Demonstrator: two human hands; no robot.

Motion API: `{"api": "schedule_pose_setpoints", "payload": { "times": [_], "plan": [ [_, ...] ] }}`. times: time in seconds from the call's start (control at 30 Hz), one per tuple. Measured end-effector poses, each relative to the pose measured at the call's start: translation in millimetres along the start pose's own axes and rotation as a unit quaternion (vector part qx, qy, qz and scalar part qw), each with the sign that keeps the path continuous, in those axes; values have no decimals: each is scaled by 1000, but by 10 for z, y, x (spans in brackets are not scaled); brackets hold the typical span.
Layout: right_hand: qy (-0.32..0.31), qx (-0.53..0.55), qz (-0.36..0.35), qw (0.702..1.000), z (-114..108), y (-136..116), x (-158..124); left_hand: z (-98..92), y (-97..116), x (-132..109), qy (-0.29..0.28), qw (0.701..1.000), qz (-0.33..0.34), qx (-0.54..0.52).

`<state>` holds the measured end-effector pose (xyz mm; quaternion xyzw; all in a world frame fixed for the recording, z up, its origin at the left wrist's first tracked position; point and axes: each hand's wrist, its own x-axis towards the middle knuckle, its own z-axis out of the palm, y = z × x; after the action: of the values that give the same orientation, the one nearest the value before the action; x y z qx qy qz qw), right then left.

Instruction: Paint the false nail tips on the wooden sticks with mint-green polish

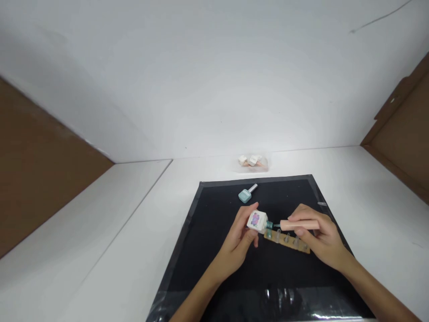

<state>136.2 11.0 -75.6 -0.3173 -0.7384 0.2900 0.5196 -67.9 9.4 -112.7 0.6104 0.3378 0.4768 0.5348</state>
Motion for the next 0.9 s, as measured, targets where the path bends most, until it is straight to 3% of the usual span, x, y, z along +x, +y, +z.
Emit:
{"api": "schedule_pose_setpoints", "payload": {
  "times": [0.4, 0.7, 0.9],
  "plan": [
    [41, 6, 39, 998, 21, 24, -1, 2, -17, 10, -27, 999, 21, -1],
    [18, 78, 148, 986, 40, 79, -13, 0, -56, 10, -26, 999, 21, -5],
    [47, 143, 239, 959, 51, 83, 26, -36, -53, 19, -29, 999, 13, 4]
  ]
}}
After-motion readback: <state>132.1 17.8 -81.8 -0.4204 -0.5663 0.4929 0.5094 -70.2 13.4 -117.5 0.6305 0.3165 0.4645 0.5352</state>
